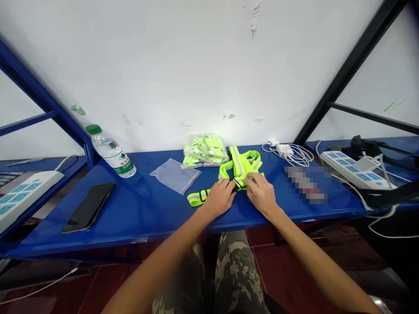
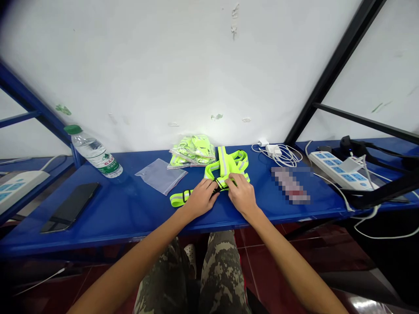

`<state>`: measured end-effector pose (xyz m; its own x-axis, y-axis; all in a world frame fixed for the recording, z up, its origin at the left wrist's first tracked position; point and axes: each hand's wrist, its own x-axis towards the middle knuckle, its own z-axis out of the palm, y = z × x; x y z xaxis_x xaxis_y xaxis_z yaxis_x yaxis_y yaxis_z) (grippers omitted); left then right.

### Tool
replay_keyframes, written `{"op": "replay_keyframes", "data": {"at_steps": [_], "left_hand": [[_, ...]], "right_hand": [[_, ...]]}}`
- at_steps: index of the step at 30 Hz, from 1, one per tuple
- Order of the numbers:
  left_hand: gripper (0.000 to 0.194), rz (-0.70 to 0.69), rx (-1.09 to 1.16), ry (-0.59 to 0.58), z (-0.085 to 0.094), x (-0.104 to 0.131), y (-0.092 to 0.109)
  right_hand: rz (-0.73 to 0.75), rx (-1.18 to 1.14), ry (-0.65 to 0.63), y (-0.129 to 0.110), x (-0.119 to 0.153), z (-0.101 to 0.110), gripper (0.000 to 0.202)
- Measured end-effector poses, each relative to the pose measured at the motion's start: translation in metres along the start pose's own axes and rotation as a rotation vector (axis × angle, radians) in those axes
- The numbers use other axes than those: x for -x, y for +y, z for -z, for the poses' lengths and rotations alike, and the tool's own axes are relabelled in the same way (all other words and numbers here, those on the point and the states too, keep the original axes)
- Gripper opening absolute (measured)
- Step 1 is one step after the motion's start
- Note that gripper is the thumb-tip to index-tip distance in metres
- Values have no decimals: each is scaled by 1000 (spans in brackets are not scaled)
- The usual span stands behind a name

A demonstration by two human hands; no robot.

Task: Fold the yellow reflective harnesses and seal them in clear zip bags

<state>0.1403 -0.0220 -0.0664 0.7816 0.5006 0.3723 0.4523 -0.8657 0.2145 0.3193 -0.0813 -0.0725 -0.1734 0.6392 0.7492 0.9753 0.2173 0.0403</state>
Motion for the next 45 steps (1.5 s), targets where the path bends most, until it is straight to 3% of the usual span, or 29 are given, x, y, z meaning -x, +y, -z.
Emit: {"op": "replay_keyframes", "data": {"at_steps": [3,7,13,17,21,26,28,31,33,35,38,40,41,45], "left_hand": [[13,33,129,33,4,5,-1],[29,136,246,125,14,8,0],[18,114,215,29,23,12,-5],[47,117,41,-73,35,17,-8],[77,344,-243,-238,61,25,-8],[87,386,-190,-563,93,25,-16],[87,384,-145,-622,101,24,-24],[70,385,-29,-655,109,24,-40],[65,391,114,-586,113,23,-49],[69,426,315,-423,115,19,-52],[70,504,559,-36,109,3,-41],[61,488,605,226,96,-13,-24],[56,462,624,300,87,-21,-15],[40,336,693,332,44,-44,15]], "right_hand": [[49,21,-130,1,-3,-1,23],[87,-35,-319,-2,-7,6,28],[103,-132,-422,-12,-5,19,33],[100,-83,-457,-13,-3,18,35],[87,-57,-489,-10,0,13,36],[93,-18,-486,-10,6,12,43],[111,-1,-488,-9,8,13,46],[128,12,-490,-8,10,15,50],[132,11,-480,-8,10,16,51],[130,1,-463,-9,10,16,49],[119,-27,-443,-14,9,15,47],[105,-53,-447,-17,8,15,44],[98,-66,-452,-19,7,15,43],[93,-105,-456,-22,9,14,37]]}}
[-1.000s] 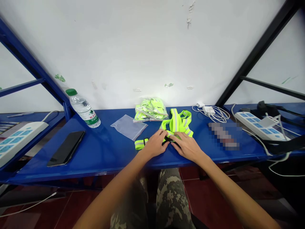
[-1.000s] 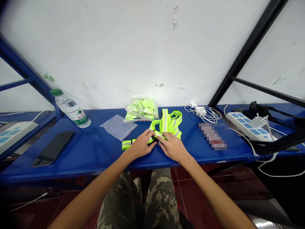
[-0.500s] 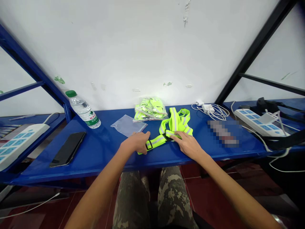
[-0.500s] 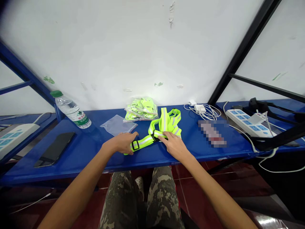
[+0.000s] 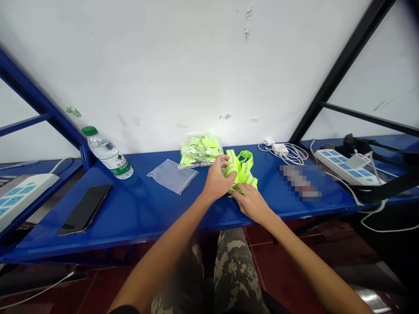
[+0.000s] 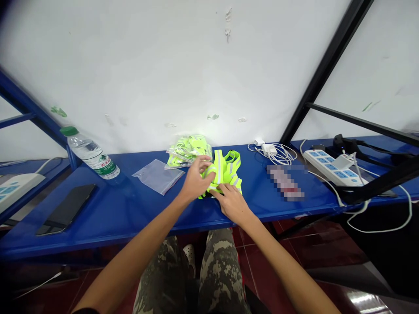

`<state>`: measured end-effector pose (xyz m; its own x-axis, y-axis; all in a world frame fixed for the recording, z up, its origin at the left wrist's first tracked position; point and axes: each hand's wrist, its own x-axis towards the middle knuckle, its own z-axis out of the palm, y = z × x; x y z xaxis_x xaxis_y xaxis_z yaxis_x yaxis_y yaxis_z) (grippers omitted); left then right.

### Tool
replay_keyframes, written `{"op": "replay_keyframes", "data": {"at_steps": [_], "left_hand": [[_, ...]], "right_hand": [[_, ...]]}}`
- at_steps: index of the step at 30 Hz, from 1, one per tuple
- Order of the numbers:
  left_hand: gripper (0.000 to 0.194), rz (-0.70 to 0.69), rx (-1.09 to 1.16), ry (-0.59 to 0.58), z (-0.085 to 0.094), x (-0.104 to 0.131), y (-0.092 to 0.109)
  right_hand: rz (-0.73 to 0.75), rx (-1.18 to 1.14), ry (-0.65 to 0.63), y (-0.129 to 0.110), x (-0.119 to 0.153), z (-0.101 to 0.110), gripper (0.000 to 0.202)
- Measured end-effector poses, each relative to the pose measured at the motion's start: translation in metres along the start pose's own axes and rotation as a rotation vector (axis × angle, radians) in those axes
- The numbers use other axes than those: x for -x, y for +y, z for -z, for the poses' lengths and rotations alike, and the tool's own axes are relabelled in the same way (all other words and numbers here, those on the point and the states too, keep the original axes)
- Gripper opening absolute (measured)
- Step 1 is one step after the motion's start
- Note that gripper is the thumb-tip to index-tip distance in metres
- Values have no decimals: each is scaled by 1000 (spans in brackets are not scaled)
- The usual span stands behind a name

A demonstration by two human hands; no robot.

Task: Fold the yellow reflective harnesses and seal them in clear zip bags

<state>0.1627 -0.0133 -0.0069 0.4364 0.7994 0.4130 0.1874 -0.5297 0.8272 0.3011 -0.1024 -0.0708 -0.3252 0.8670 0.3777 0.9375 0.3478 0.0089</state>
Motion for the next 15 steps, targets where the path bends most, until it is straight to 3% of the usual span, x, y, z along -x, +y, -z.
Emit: {"op": "replay_keyframes", "data": {"at_steps": [4,10,15], "left_hand": [[27,-68,-85,-191,-27,4,-15],[29,9,-340,-401,-25,2,-27],[32,-33,-481,-486,-28,5,-24]], "right_hand": [[5,-54,16,-1,6,-3,31],[-79,-340,54,-3,19,11,37],[-317,-820,208,5,29,12,15]]}}
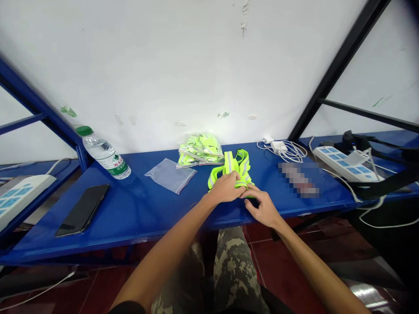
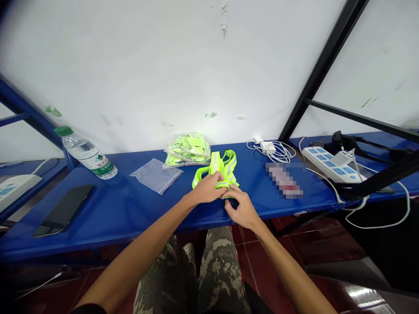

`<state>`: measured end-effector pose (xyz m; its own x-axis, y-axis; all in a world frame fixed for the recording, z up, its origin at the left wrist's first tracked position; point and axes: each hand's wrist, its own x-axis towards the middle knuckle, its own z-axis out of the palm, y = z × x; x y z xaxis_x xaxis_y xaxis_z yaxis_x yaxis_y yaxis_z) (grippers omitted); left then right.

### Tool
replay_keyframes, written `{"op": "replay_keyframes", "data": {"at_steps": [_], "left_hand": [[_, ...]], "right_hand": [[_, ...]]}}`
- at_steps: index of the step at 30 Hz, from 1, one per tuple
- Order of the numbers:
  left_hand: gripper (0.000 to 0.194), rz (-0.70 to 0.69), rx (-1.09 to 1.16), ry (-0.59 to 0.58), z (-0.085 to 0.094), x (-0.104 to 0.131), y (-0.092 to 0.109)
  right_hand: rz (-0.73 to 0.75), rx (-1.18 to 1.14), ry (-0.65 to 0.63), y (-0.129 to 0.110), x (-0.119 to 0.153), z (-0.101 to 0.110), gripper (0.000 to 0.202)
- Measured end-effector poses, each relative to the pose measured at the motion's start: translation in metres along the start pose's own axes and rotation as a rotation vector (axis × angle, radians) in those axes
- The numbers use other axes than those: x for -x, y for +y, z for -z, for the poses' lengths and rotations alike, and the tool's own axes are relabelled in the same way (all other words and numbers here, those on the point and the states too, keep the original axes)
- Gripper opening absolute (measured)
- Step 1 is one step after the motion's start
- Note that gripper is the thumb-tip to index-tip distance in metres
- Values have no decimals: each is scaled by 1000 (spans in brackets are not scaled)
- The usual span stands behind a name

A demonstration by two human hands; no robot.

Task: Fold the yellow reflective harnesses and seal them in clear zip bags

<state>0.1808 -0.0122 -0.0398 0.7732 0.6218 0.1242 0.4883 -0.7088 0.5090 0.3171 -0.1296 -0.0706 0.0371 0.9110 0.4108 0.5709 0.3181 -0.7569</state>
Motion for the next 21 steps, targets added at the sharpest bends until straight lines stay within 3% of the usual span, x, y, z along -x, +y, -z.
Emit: {"op": "replay_keyframes", "data": {"at_steps": [6,13,15,18,21], "left_hand": [[54,-88,-124,128,-8,14,12],[58,-124,-217,147,-13,24,23],[62,-112,-219,132,-15,23,21],[62,-114,-231,106,-18,20,15],[71,-153,-175,122,-20,19,8]], "right_hand": [[-107,-405,266,23,-13,2,7],[-104,-466,206,26,-32,-12,15],[-81,-350,190,21,-28,-11,16],[36,63,194,13,-17,-7,17],[138,358,99,9,-6,-1,23]]}}
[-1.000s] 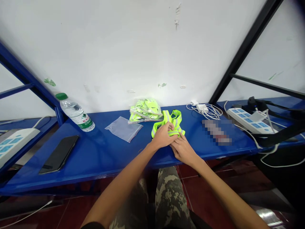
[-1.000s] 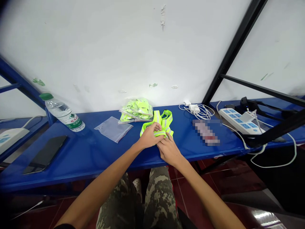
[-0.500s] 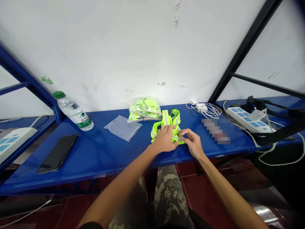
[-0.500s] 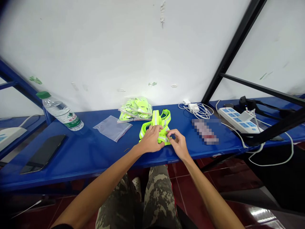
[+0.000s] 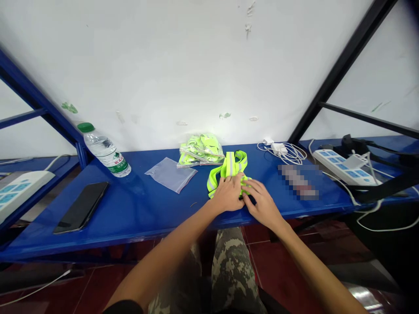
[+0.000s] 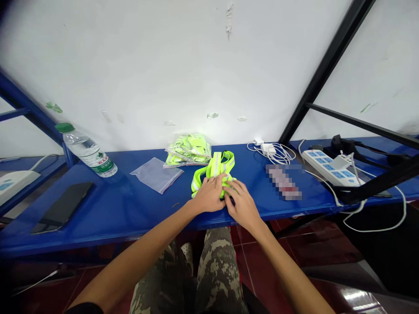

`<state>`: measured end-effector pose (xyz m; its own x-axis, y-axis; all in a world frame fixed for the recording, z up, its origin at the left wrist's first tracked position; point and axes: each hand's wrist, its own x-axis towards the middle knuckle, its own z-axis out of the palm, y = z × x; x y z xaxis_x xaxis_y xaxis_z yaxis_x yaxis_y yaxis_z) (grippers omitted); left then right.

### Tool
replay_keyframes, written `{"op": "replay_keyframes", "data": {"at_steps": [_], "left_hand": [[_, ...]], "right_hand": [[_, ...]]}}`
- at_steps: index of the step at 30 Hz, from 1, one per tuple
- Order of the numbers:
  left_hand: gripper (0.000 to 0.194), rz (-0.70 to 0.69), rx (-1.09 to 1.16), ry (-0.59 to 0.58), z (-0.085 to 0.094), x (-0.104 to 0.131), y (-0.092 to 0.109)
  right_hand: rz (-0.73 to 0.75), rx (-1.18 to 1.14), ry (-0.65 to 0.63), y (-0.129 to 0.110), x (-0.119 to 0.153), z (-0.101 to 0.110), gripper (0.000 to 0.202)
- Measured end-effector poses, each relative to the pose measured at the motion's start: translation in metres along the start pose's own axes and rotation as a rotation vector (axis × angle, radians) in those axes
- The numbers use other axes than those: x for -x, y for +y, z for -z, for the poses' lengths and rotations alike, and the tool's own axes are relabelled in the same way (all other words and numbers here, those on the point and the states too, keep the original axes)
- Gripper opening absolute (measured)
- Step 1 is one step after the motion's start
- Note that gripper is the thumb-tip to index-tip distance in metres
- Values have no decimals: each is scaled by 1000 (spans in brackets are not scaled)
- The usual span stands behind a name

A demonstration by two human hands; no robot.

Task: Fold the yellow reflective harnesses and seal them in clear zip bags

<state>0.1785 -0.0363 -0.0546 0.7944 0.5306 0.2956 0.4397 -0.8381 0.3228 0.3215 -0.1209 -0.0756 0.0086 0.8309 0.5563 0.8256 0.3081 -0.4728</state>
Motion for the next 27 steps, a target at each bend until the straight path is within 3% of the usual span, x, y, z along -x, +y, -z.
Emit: {"op": "replay_keyframes", "data": {"at_steps": [6,8,10,13,16,20,27], "left_hand": [[86,-127,202,99,10,0,-8],[78,-150,206,108,16,4,-6],[59,-119,113,125,22,13,-2],[37,49,-97,167,27,35,1],[49,198,-143,167,26,56,-5],[53,137,-57,126,23,66,-21],[44,-4,-38,39,29,59,-38]], "right_hand": [[83,88,-236,-7,-5,14,28],[79,113,-281,-9,-8,17,30],[65,124,-306,-10,-9,18,31],[49,133,-293,-7,-5,13,31],[54,132,-251,-4,1,7,31],[82,90,-220,-4,6,2,32],[163,61,-237,-9,3,-3,46]]}}
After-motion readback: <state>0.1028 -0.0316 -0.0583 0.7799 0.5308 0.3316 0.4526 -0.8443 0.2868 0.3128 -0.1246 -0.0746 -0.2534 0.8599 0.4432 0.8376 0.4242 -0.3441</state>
